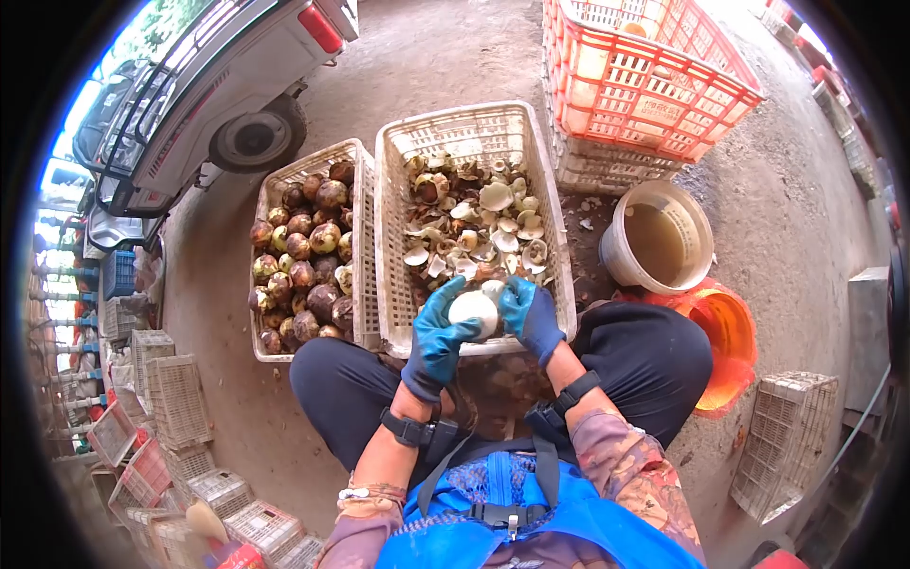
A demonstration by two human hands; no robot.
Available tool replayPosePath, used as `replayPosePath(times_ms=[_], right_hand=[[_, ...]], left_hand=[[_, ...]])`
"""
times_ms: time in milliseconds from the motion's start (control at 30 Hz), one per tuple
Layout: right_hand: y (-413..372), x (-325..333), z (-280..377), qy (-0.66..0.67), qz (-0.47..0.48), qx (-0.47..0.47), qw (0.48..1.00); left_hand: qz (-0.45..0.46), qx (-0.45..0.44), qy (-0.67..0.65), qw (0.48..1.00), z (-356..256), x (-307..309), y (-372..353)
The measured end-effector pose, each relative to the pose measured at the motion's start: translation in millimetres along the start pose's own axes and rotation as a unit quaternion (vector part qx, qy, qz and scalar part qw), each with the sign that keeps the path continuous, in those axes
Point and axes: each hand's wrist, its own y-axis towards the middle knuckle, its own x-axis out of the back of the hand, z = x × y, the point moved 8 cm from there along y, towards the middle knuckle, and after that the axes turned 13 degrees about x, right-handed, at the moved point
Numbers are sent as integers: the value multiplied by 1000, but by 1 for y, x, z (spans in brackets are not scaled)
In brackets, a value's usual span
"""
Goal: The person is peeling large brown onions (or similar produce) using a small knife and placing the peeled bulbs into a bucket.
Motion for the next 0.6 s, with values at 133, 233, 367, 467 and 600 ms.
replayPosePath(times_ms=[133, 233, 367, 467, 600], right_hand=[[-3, -18, -28, 326, -27, -106, 939], [-9, 1, -2, 302, -89, -90, 945], [-17, -18, 32, 332, 7, -40, 942], [-16, -24, 57, 303, 44, 54, 951], [-18, -16, 56, 405, 60, -12, 912]], left_hand=[[49, 36, -95, 994, 1, 13, 3], [47, 52, -189, 979, 5, 19, 6], [-9, 48, -247, 968, 12, 32, 10], [-15, 35, -213, 976, 17, 30, 12], [-9, 64, -97, 993, 6, 17, 2]])
